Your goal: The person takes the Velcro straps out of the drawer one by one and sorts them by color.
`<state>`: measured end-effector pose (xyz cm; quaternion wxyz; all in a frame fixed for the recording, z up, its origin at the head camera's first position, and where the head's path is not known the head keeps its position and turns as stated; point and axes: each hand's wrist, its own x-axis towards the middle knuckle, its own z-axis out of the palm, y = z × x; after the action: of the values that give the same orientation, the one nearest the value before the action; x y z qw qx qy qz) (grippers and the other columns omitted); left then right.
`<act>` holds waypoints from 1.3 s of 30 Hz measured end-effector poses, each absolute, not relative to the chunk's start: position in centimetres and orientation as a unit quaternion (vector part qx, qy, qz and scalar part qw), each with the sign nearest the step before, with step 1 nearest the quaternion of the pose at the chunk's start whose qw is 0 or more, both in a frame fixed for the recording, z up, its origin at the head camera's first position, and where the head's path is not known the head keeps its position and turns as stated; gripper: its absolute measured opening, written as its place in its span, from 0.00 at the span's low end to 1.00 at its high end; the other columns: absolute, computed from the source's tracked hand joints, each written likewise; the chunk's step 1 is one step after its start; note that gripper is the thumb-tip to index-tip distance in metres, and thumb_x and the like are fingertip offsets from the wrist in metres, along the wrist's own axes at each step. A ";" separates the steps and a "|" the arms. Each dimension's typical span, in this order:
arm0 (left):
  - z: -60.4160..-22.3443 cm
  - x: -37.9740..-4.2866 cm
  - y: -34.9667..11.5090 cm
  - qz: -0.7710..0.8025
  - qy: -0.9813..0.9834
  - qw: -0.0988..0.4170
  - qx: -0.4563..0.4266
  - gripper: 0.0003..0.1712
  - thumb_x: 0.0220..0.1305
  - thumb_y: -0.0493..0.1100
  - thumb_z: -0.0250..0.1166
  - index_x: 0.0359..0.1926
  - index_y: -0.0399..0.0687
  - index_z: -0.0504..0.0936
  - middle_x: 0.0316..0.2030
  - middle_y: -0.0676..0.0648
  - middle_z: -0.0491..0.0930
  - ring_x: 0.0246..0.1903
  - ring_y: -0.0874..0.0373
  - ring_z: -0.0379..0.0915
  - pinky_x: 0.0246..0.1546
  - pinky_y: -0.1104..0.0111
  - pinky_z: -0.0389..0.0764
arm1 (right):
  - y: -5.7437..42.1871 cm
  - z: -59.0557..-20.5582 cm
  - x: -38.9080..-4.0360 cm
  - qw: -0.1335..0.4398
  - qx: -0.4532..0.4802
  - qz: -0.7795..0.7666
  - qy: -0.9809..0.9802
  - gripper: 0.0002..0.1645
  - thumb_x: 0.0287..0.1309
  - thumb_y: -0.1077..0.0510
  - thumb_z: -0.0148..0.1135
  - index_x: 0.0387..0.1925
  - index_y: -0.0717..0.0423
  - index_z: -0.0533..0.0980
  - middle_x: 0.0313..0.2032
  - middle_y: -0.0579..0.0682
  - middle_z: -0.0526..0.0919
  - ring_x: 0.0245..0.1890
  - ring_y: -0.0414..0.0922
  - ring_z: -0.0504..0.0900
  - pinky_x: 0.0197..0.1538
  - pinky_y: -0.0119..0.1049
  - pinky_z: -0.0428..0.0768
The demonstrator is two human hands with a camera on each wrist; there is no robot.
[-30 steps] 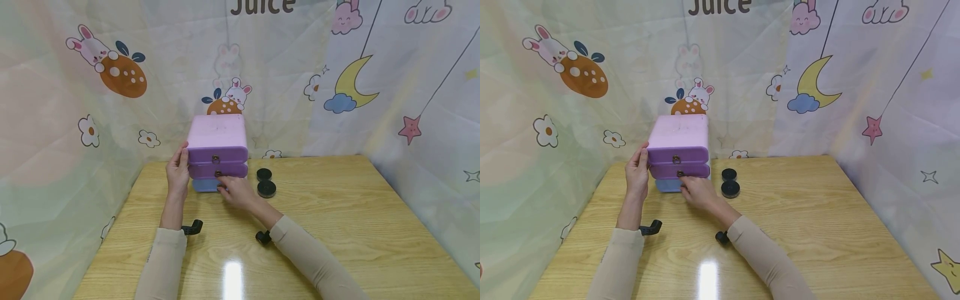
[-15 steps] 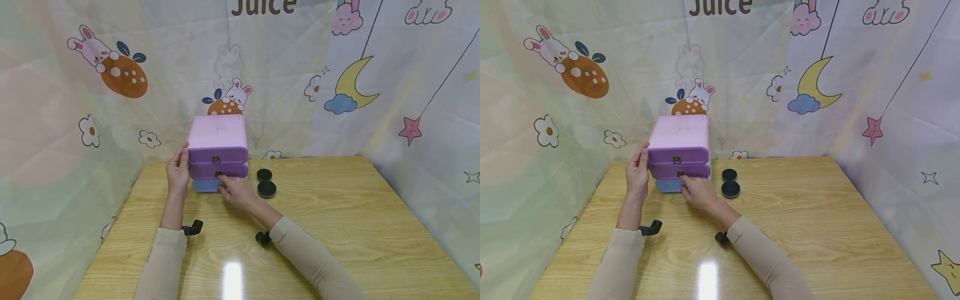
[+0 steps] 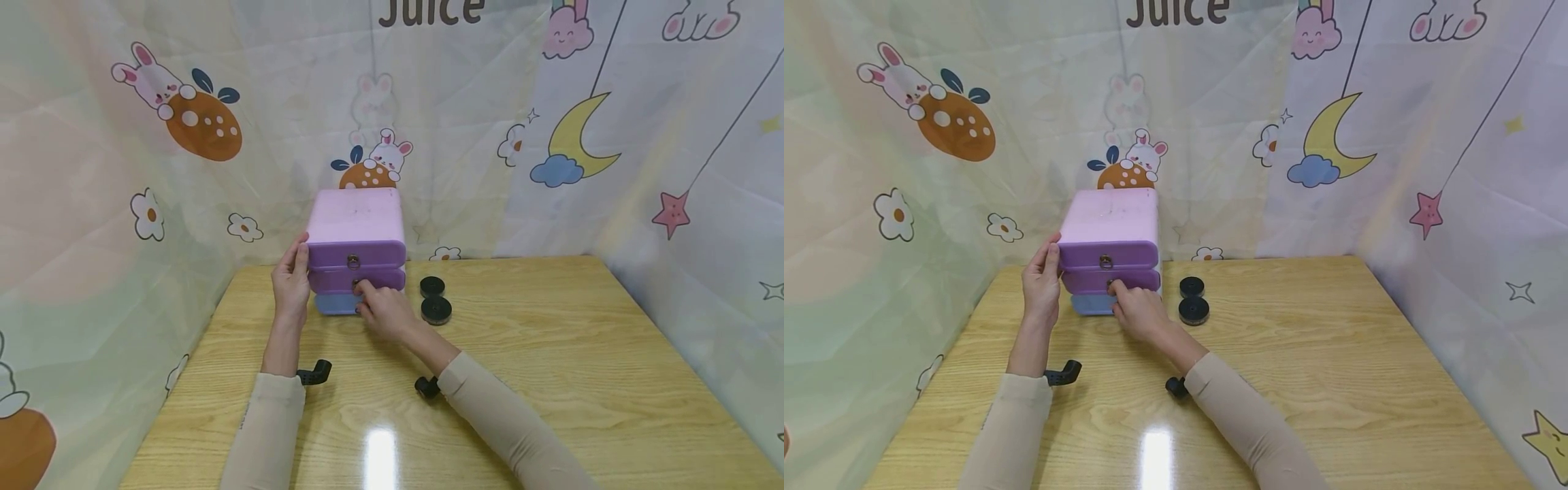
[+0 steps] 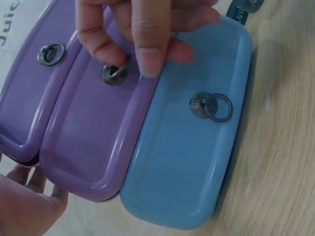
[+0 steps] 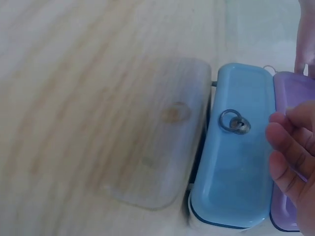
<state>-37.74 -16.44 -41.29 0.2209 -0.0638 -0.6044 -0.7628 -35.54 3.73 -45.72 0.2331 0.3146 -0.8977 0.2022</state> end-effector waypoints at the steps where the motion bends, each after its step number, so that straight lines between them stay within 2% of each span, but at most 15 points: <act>1: -41.3 -37.7 -16.4 -0.763 -0.604 0.221 -0.064 0.23 0.65 0.55 0.61 0.60 0.58 0.78 0.60 0.51 0.75 0.60 0.57 0.70 0.60 0.64 0.70 | 3.7 -45.6 -35.5 0.233 0.312 0.199 -0.899 0.08 0.62 0.54 0.61 0.42 0.45 0.72 0.22 0.37 0.78 0.18 0.35 0.73 0.20 0.32 0.71; 6: -41.2 -37.6 -16.5 -0.760 -0.606 0.226 -0.061 0.23 0.64 0.56 0.61 0.59 0.58 0.79 0.59 0.52 0.76 0.57 0.57 0.72 0.55 0.68 0.73 | 3.7 -45.3 -35.1 0.242 0.316 0.186 -0.898 0.03 0.64 0.53 0.58 0.36 0.42 0.72 0.22 0.34 0.77 0.18 0.35 0.72 0.21 0.33 0.71; 15: -41.1 -37.6 -16.4 -0.760 -0.606 0.229 -0.053 0.23 0.63 0.56 0.62 0.58 0.59 0.80 0.57 0.52 0.78 0.56 0.57 0.74 0.54 0.68 0.73 | 3.8 -45.2 -34.8 0.258 0.343 0.182 -0.885 0.04 0.65 0.52 0.57 0.35 0.46 0.75 0.25 0.35 0.80 0.20 0.33 0.74 0.22 0.32 0.73; 21: -41.1 -37.7 -16.5 -0.761 -0.606 0.226 -0.056 0.23 0.63 0.56 0.62 0.58 0.57 0.80 0.58 0.51 0.77 0.55 0.56 0.74 0.53 0.70 0.74 | 4.0 -44.9 -34.1 0.258 0.372 0.163 -0.877 0.01 0.63 0.54 0.61 0.36 0.44 0.76 0.25 0.35 0.80 0.19 0.33 0.73 0.22 0.31 0.72; 30: -39.8 -36.7 -16.9 -0.779 -0.596 0.183 -0.068 0.23 0.66 0.49 0.61 0.60 0.52 0.78 0.61 0.50 0.74 0.60 0.55 0.71 0.63 0.61 0.66 | 4.3 -44.6 -32.8 0.241 0.410 0.149 -0.867 0.03 0.64 0.53 0.61 0.36 0.45 0.76 0.25 0.37 0.80 0.19 0.32 0.72 0.21 0.27 0.70; 39: -39.3 -36.0 -17.0 -0.770 -0.609 0.176 -0.078 0.23 0.67 0.49 0.60 0.62 0.51 0.76 0.62 0.50 0.73 0.59 0.56 0.71 0.65 0.56 0.63 | 4.6 -43.5 -31.4 0.199 0.426 0.128 -0.873 0.03 0.64 0.54 0.59 0.34 0.47 0.74 0.22 0.37 0.76 0.17 0.33 0.70 0.22 0.26 0.69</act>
<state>-36.00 -16.99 -39.29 0.1762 -0.0777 -0.6087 -0.7697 -31.40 4.62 -43.53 0.1988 0.4263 -0.8731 0.1283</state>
